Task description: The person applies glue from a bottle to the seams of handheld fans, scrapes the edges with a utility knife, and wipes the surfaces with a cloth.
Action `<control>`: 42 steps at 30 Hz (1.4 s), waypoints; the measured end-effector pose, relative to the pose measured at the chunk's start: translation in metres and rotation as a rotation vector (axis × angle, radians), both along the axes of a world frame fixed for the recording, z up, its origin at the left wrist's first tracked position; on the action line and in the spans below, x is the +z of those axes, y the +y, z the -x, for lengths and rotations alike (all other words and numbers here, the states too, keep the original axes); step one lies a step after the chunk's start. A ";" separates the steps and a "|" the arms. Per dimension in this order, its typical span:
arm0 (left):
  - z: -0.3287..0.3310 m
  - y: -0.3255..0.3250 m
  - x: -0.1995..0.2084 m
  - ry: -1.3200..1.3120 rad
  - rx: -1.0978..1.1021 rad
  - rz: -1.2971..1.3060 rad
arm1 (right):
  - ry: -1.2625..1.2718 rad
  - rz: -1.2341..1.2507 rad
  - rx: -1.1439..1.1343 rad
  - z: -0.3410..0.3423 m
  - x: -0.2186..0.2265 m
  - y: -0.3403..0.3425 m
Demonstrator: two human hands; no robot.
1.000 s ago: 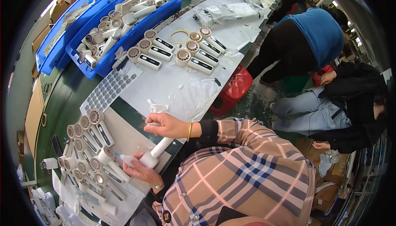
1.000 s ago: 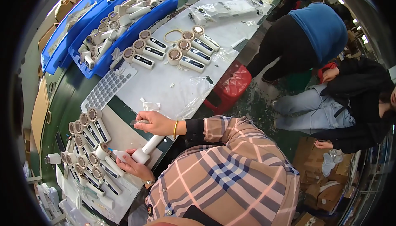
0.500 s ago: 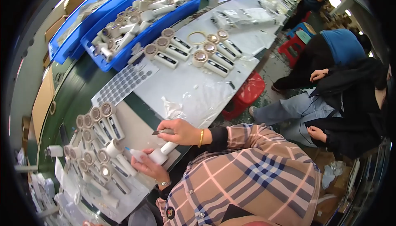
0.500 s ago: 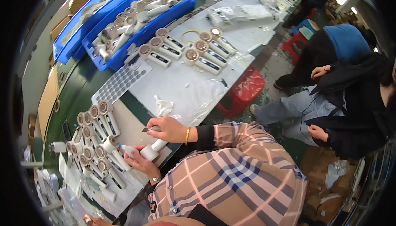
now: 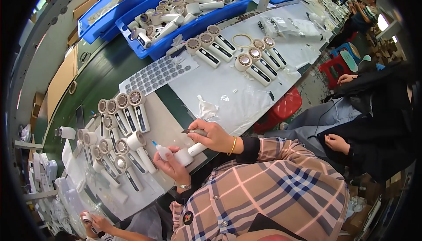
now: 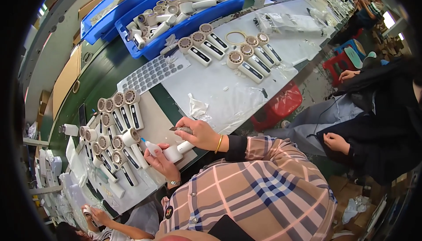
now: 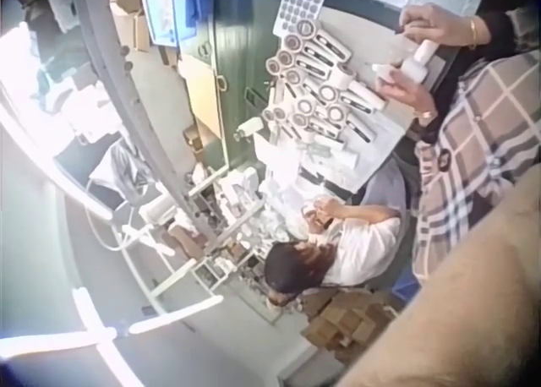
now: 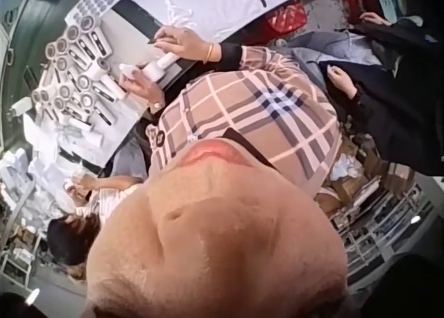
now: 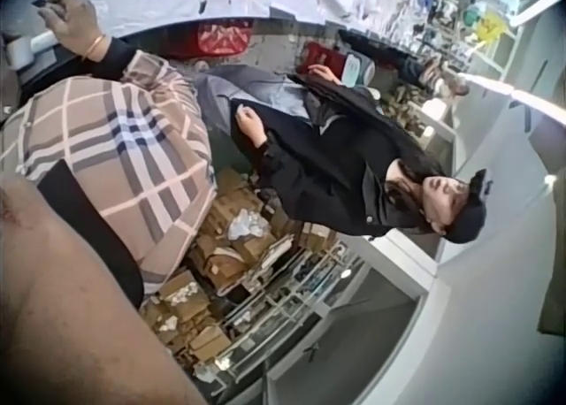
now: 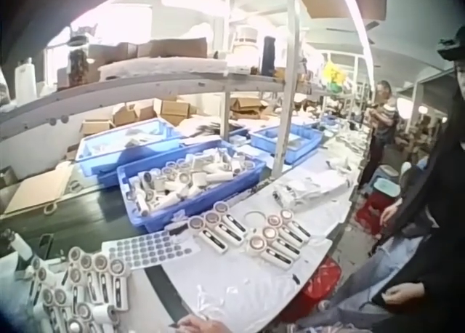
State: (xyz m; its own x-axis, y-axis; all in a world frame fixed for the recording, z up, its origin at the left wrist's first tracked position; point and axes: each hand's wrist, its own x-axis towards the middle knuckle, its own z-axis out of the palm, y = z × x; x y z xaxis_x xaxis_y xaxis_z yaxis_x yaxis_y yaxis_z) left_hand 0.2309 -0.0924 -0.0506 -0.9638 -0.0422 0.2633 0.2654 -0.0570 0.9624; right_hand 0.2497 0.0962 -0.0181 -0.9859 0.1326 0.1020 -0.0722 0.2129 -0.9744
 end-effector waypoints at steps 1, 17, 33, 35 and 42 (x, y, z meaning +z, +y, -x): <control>0.000 0.000 0.000 -0.008 -0.001 -0.005 | 0.013 0.005 0.000 0.000 -0.001 0.000; 0.001 0.002 -0.001 -0.013 0.004 0.000 | 0.063 -0.047 0.008 0.000 0.002 0.001; 0.000 0.003 0.003 -0.038 0.011 -0.008 | 0.059 -0.116 0.008 -0.001 0.003 0.001; 0.000 0.003 0.003 -0.045 -0.002 -0.022 | 0.054 -0.131 0.001 -0.001 0.002 0.001; -0.001 -0.001 0.002 -0.047 -0.016 -0.022 | 0.055 -0.156 0.015 -0.001 0.003 0.001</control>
State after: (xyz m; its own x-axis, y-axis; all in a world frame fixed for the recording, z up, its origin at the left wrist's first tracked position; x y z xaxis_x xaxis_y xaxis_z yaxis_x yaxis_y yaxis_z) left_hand 0.2318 -0.0938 -0.0489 -0.9757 -0.0321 0.2169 0.2189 -0.0818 0.9723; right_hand 0.2503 0.0968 -0.0155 -0.9799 0.0966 0.1745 -0.1291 0.3602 -0.9239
